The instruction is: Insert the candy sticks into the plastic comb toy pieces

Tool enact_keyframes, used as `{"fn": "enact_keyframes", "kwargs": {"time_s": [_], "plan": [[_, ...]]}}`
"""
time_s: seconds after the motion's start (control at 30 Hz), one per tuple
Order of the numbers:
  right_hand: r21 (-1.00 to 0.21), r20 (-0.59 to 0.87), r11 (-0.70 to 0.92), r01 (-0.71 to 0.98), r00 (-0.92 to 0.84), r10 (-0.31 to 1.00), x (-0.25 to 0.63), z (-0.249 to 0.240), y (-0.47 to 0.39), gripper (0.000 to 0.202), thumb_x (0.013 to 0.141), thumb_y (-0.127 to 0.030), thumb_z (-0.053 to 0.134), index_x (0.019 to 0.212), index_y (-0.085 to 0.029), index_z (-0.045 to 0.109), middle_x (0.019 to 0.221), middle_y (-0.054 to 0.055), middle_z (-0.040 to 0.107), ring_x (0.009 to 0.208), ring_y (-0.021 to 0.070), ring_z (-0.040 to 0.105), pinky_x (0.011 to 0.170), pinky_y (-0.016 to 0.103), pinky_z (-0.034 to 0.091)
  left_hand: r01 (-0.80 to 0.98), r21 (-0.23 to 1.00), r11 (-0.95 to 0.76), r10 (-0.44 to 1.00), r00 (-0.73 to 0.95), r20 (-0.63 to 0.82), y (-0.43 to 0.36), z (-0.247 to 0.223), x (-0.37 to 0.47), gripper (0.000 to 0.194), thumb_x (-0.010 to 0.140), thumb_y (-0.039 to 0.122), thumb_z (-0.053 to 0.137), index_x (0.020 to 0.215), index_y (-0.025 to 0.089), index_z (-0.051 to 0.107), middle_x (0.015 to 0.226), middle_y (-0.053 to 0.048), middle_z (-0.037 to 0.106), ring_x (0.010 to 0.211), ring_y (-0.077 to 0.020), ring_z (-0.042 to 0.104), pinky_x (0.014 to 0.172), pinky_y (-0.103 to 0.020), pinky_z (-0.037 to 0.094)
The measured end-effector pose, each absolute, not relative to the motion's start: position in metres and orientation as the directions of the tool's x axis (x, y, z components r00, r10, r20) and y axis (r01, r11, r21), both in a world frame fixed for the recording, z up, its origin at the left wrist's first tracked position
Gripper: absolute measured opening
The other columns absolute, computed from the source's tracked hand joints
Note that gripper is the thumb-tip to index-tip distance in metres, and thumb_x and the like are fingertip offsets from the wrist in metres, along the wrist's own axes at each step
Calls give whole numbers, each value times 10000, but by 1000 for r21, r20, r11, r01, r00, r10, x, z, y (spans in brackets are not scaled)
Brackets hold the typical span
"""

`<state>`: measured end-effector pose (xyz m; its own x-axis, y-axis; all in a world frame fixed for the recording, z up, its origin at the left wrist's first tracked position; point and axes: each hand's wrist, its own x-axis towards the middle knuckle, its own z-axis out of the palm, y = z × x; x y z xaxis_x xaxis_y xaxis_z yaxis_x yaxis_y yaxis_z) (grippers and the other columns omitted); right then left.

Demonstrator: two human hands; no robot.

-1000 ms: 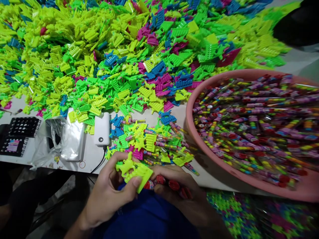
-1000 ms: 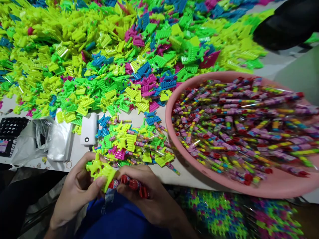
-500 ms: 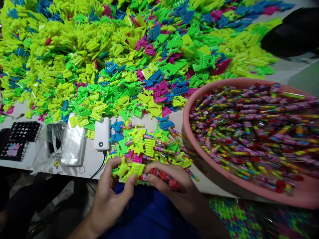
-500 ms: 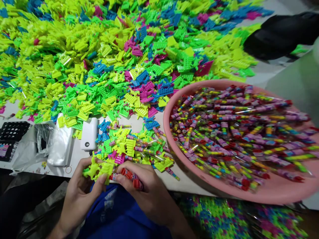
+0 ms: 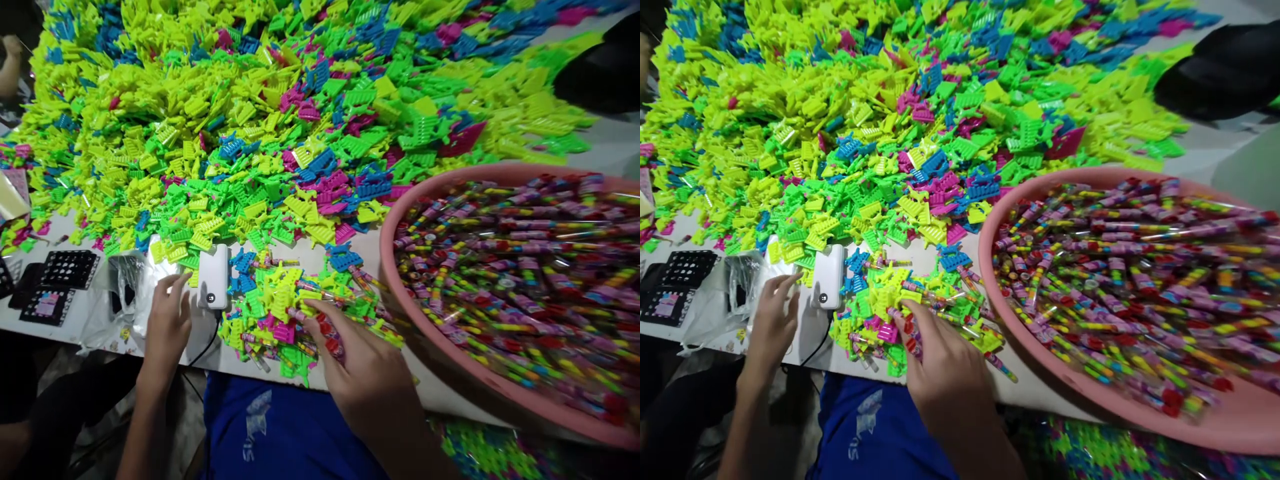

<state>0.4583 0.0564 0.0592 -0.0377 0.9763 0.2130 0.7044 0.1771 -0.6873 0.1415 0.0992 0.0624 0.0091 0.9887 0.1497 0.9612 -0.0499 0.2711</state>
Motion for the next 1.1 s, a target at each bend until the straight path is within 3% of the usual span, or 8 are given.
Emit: {"fn": "enact_keyframes", "kwargs": {"time_s": [0.17, 0.33, 0.47, 0.63, 0.77, 0.87, 1.0, 1.1], "plan": [[-568, 373, 250, 784, -26, 927, 477, 70, 52, 267, 1168, -270, 582, 1361, -181, 744, 1213, 102, 923, 923, 276, 919, 716, 339, 671, 994, 81, -75, 993, 67, 93, 123, 22, 129, 473, 1028, 121, 571, 1482, 136, 700, 1496, -264, 708, 1459, -473, 604, 1124, -626, 580], [-739, 342, 221, 636, 72, 937, 465, 72, 42, 255, 1203, -351, 543, 1279, -256, 767, 1108, 66, 928, 940, 263, 916, 791, 312, 698, 987, -2, -160, 984, 160, 76, 131, 15, 110, 443, 1071, 179, 632, 1505, 207, 710, 1453, -221, 743, 1323, -424, 683, 1041, -567, 618], [-877, 267, 248, 412, -12, 964, 435, 65, 26, 271, 1196, -291, 538, 1353, -267, 757, 1153, 89, 916, 975, 252, 908, 864, 295, 698, 972, 29, -233, 970, 230, 82, 143, 13, 97, 350, 1083, 230, 712, 1431, 201, 736, 1361, -162, 767, 1275, -353, 721, 1083, -550, 626], [-927, 205, 283, 246, -299, 932, 396, 55, 21, 226, 1158, -238, 530, 1256, -278, 730, 1086, 71, 879, 949, 236, 874, 840, 306, 694, 952, 192, -237, 966, 210, 150, 149, 11, 85, 409, 1086, 419, 774, 1422, 194, 714, 1443, -124, 735, 1228, -291, 760, 1041, -528, 670], [-895, 99, 239, 377, -354, 930, 364, 49, 41, 222, 1138, -233, 527, 1144, -243, 749, 1545, 192, 755, 1417, 367, 757, 1126, 527, 655, 901, 418, -119, 970, 16, 241, 136, 15, 84, 410, 1088, 422, 768, 1429, 201, 712, 1455, -129, 729, 1236, -294, 755, 1043, -527, 668], [-871, 8, 171, 461, -335, 942, 341, 43, 67, 238, 1152, -267, 523, 1104, -230, 754, 1702, 231, 617, 1541, 417, 656, 1193, 585, 596, 782, 624, 12, 951, -201, 234, 111, 11, 102, 405, 1096, 447, 753, 1405, 189, 715, 1385, -120, 754, 1161, -273, 773, 995, -498, 679], [-851, -75, 90, 518, -289, 954, 320, 31, 101, 230, 1153, -273, 531, 1055, -226, 734, 1547, 248, 692, 1259, 406, 807, 1016, 504, 636, 556, 821, 134, 930, -357, 90, 84, -3, 146, 479, 1197, 540, 422, 1263, 201, 753, 1193, -119, 828, 1103, -265, 812, 988, -445, 668], [-857, -75, 95, 506, -306, 949, 316, 24, 113, 249, 1146, -266, 534, 964, -239, 702, 1263, 174, 774, 1020, 334, 828, 877, 403, 606, 420, 889, 183, 913, -408, 5, 79, -7, 170, 522, 1171, 571, 394, 1342, 205, 725, 1327, -146, 816, 1247, -277, 788, 1103, -442, 621]]}}
